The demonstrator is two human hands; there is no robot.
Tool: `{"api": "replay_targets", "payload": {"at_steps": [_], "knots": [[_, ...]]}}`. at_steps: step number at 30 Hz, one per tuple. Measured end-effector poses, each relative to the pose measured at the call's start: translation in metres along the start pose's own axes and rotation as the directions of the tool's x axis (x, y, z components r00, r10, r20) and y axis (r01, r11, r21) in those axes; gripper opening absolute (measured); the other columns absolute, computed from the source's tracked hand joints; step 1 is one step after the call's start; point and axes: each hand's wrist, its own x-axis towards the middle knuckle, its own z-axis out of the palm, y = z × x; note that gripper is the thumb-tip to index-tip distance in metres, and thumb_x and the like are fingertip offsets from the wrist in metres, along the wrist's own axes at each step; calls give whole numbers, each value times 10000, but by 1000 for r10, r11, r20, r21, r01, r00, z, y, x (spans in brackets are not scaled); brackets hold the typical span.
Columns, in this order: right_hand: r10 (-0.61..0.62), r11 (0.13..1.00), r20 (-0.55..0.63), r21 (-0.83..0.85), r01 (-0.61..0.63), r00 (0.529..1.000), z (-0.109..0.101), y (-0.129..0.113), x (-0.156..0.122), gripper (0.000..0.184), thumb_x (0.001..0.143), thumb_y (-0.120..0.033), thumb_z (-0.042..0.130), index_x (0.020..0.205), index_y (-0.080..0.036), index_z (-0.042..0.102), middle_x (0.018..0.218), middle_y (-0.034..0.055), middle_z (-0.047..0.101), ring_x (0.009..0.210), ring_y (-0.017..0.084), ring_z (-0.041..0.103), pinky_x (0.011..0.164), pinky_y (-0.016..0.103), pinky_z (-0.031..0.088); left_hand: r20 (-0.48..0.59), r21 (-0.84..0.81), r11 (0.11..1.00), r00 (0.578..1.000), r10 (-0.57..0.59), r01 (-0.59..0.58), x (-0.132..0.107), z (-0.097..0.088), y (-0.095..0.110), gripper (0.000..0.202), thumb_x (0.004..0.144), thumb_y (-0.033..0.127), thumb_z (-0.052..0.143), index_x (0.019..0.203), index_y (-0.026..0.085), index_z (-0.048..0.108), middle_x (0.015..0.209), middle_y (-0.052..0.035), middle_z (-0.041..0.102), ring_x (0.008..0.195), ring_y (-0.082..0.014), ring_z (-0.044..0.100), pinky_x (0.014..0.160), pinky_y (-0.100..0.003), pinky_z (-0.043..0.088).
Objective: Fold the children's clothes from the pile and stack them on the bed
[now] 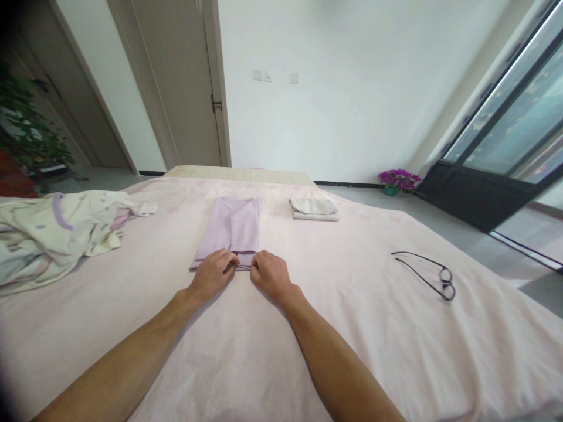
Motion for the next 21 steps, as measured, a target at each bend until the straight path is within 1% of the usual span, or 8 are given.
{"api": "replay_targets", "payload": {"at_steps": [3, 6, 11, 14, 17, 21], "knots": [[-119, 992, 33, -28, 120, 992, -3, 1, -2, 81, 834, -151, 542, 862, -208, 593, 835, 12, 620, 758, 142, 537, 693, 255, 331, -3, 1, 1000, 1000, -6, 6, 0, 1, 0, 152, 811, 89, 545, 881, 211, 603, 891, -27, 612, 866, -192, 574, 808, -315, 440], [-157, 987, 50, -30, 159, 986, -6, 2, -4, 72, 849, -153, 543, 867, -207, 588, 837, 9, 610, 755, 141, 533, 688, 253, 332, -5, 3, 1000, 1000, 1, -1, 0, 1, 1, 150, 802, 89, 546, 876, 208, 598, 892, -29, 609, 867, -193, 575, 809, -317, 442], [-126, 992, 13, 13, 125, 992, -8, 2, -4, 61, 878, -236, 576, 935, -217, 586, 894, 8, 600, 794, 141, 539, 707, 246, 346, -1, 10, 1000, 1000, 26, -26, 0, -1, 0, 139, 782, 130, 590, 899, 205, 600, 898, -32, 603, 867, -197, 572, 805, -319, 445], [-94, 995, 4, 19, 94, 996, -5, 3, -3, 54, 883, -247, 580, 928, -222, 599, 906, 11, 600, 803, 141, 540, 706, 245, 345, 24, 4, 999, 998, 52, -52, 0, -3, -5, 165, 767, 147, 624, 920, 207, 605, 897, -26, 601, 867, -197, 571, 802, -315, 447], [-46, 998, -6, 44, 46, 999, -1, 5, 0, 50, 889, -228, 561, 891, -221, 611, 882, 7, 608, 793, 136, 541, 700, 244, 343, 51, -28, 996, 995, 82, -81, 0, -4, -9, 136, 807, 164, 616, 934, 213, 616, 911, -24, 612, 879, -192, 580, 806, -307, 452], [57, 991, 0, 122, -57, 998, 5, 8, 5, 57, 857, -191, 562, 860, -214, 615, 859, -3, 624, 770, 124, 545, 683, 235, 344, 38, -47, 996, 996, 78, -76, 2, -2, -10, 66, 889, 199, 574, 929, 207, 626, 910, -28, 633, 885, -182, 595, 812, -300, 457]]}}
